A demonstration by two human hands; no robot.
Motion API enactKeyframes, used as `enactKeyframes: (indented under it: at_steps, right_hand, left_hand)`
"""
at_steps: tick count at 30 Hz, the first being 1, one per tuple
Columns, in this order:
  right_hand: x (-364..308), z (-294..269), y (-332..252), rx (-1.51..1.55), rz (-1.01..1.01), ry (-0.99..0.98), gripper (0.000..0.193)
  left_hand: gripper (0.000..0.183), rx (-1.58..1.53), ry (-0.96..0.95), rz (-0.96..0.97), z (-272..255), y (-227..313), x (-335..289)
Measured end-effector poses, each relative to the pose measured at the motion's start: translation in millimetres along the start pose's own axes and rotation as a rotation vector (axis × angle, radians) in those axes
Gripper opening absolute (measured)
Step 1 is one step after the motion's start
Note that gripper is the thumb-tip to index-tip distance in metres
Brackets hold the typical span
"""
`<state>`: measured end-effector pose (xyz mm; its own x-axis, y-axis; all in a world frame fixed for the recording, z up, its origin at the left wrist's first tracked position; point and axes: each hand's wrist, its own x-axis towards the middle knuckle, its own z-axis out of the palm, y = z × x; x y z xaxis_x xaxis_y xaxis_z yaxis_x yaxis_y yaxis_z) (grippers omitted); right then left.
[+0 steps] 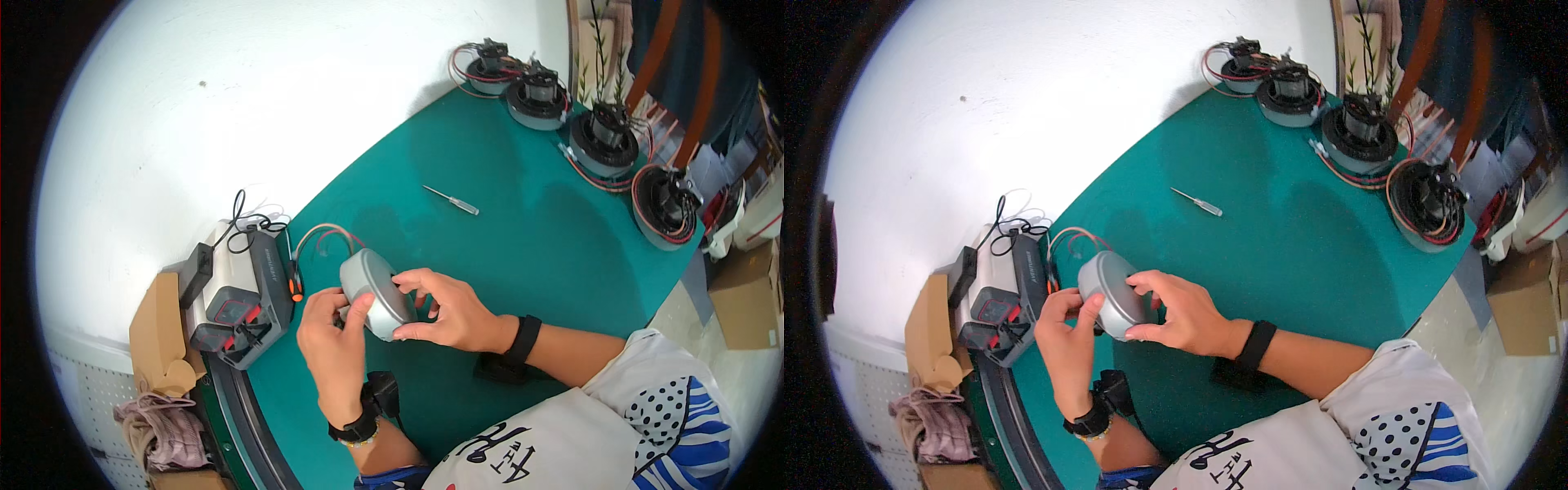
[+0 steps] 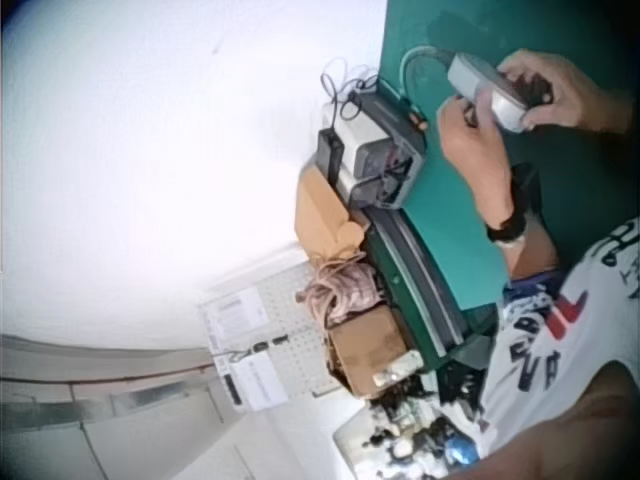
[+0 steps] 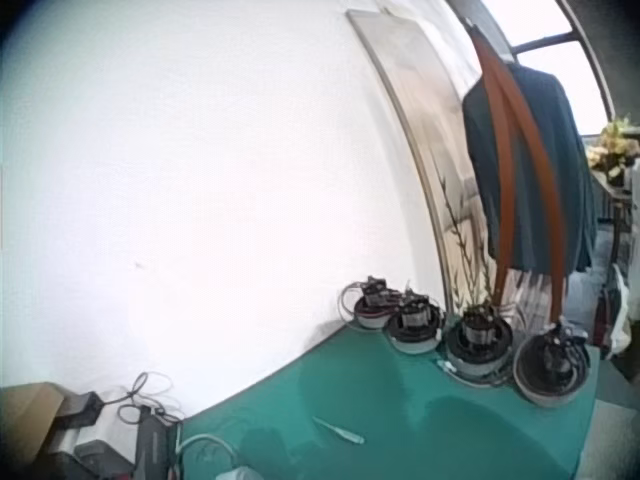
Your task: The recorder is seen assembling an electric motor on a workbench, checking wires and the outer casing.
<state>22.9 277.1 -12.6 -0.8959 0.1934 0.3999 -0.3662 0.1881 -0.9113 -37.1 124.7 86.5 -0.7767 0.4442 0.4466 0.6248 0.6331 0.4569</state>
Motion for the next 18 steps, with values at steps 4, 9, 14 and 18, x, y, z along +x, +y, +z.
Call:
enactKeyframes:
  at_steps: [4, 9, 14, 18]
  right_hand:
    - [1, -5, 2, 0.014, 0.031, -0.011, 0.071]
    - [-1, -4, 1, 0.034, 0.017, -0.007, 0.07]
    - [-3, -1, 0, 0.06, 0.025, -0.04, 0.071]
    - [-3, -4, -6, -0.001, 0.046, -0.082, 0.071]
  left_hand:
    - [0.027, -0.19, -0.052, -0.206, 7, -9, 3]
    - [0.032, -0.134, -0.052, -0.239, 10, -5, 2]
    - [0.04, -0.131, -0.071, -0.3, 9, 5, 0]
    - [0.048, -0.102, -0.163, -0.307, 4, 14, -2]
